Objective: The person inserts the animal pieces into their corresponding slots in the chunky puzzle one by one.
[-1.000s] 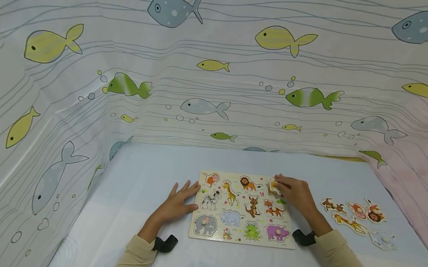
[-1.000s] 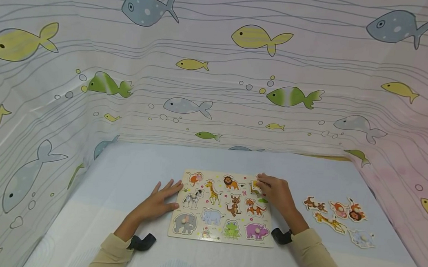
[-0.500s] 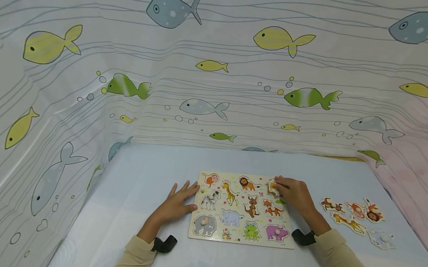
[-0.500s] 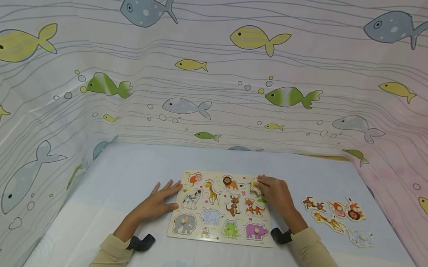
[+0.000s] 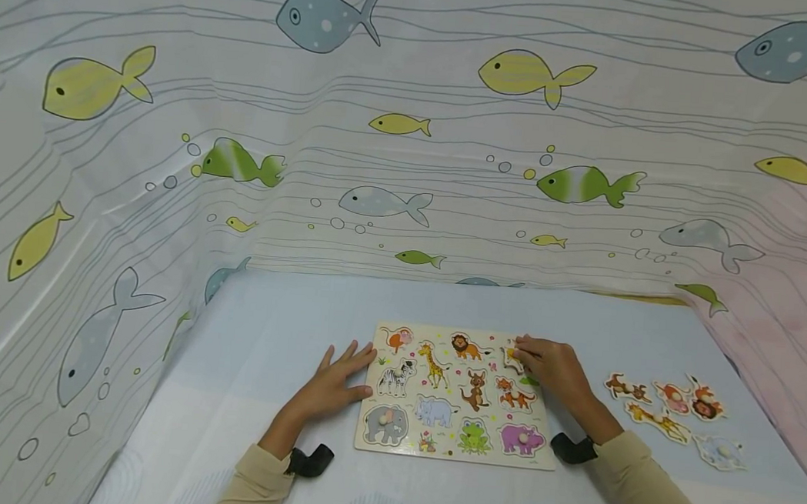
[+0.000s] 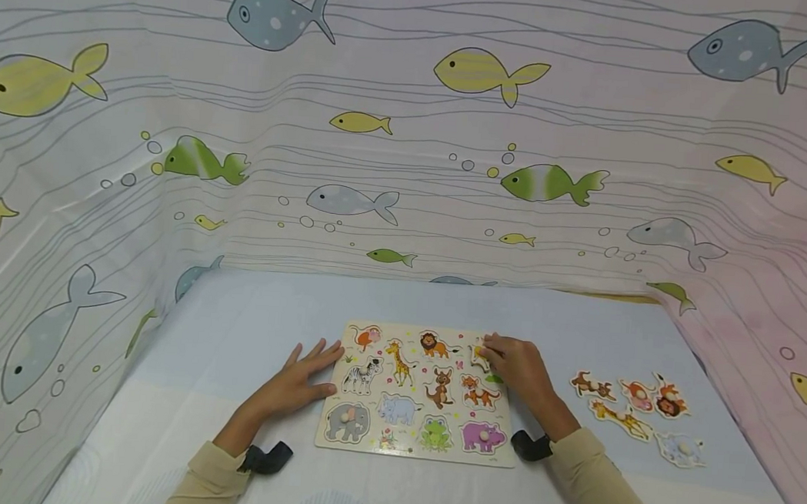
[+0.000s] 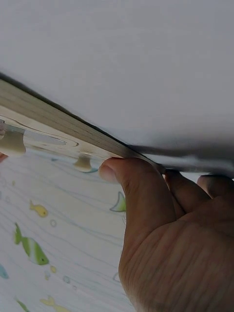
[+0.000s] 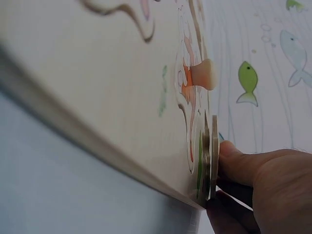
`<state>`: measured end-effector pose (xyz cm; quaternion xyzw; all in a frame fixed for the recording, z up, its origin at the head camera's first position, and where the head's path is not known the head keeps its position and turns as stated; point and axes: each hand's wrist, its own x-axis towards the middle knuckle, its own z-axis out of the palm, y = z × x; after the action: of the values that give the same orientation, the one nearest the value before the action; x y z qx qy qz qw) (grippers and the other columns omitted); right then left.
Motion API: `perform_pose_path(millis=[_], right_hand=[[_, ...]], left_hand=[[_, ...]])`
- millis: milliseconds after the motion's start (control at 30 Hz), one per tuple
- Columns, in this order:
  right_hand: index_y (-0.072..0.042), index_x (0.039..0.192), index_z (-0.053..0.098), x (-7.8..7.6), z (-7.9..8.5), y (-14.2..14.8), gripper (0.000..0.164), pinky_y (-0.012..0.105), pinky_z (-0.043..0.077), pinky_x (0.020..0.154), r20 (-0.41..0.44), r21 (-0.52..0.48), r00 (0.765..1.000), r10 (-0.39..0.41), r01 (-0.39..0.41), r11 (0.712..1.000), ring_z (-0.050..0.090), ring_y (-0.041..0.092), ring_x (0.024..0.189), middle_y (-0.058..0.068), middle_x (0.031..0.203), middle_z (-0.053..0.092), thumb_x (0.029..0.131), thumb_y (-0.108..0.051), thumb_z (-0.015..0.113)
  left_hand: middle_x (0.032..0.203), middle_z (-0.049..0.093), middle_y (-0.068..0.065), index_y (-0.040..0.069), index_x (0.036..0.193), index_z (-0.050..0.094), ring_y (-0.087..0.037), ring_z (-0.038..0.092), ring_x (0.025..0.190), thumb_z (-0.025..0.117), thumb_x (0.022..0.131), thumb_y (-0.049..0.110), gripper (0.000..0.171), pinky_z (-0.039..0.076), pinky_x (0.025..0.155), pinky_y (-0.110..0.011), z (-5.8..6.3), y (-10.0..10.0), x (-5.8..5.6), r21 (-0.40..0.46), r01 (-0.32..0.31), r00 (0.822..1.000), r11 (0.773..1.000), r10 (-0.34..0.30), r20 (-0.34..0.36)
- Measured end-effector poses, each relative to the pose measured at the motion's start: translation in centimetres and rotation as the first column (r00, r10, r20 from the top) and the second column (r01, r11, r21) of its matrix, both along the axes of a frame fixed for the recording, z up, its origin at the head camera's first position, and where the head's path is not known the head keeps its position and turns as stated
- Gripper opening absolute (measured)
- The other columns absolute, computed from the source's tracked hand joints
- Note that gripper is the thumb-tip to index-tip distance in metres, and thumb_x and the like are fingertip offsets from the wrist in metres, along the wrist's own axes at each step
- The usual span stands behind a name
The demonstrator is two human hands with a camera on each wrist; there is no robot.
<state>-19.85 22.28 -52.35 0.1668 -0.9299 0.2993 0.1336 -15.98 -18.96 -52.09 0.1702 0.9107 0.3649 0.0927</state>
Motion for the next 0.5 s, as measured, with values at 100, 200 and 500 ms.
perform_pose_path(millis=[100,200,500], right_hand=[[0.000,0.110,0.076,-0.05,-0.11,0.07,0.027,0.051,0.058,0.091,-0.014,0.013,1.000,0.009,-0.009,1.000,0.068,0.036,0.114,0.018,0.115,0.074,0.086,-0.012,0.077],[0.000,0.110,0.076,-0.13,-0.20,0.13,0.027,0.051,0.058,0.091,-0.026,0.032,1.000,0.016,-0.015,0.999,0.068,0.035,0.114,0.017,0.115,0.074,0.086,-0.013,0.077],[0.000,0.108,0.077,-0.19,-0.28,0.16,0.026,0.050,0.059,0.089,-0.088,0.085,0.995,0.046,-0.039,0.996,0.070,0.036,0.110,0.016,0.112,0.075,0.086,-0.013,0.078]], left_hand=[[0.161,0.034,-0.006,0.006,0.150,0.043,-0.032,0.017,0.155,0.073,0.089,0.020,0.069,-0.010,0.126,-0.056,0.02,0.01,0.03,0.003,-0.001,1.000,1.000,0.001,0.001],[0.161,0.034,-0.006,0.006,0.150,0.043,-0.032,0.017,0.155,0.073,0.089,0.020,0.069,-0.010,0.126,-0.056,0.03,0.01,0.06,0.007,-0.001,1.000,1.000,0.001,0.002],[0.161,0.034,-0.006,0.007,0.150,0.043,-0.032,0.016,0.155,0.072,0.090,0.020,0.068,-0.010,0.126,-0.056,0.01,0.06,0.12,0.005,-0.007,1.000,1.000,0.007,0.004]])
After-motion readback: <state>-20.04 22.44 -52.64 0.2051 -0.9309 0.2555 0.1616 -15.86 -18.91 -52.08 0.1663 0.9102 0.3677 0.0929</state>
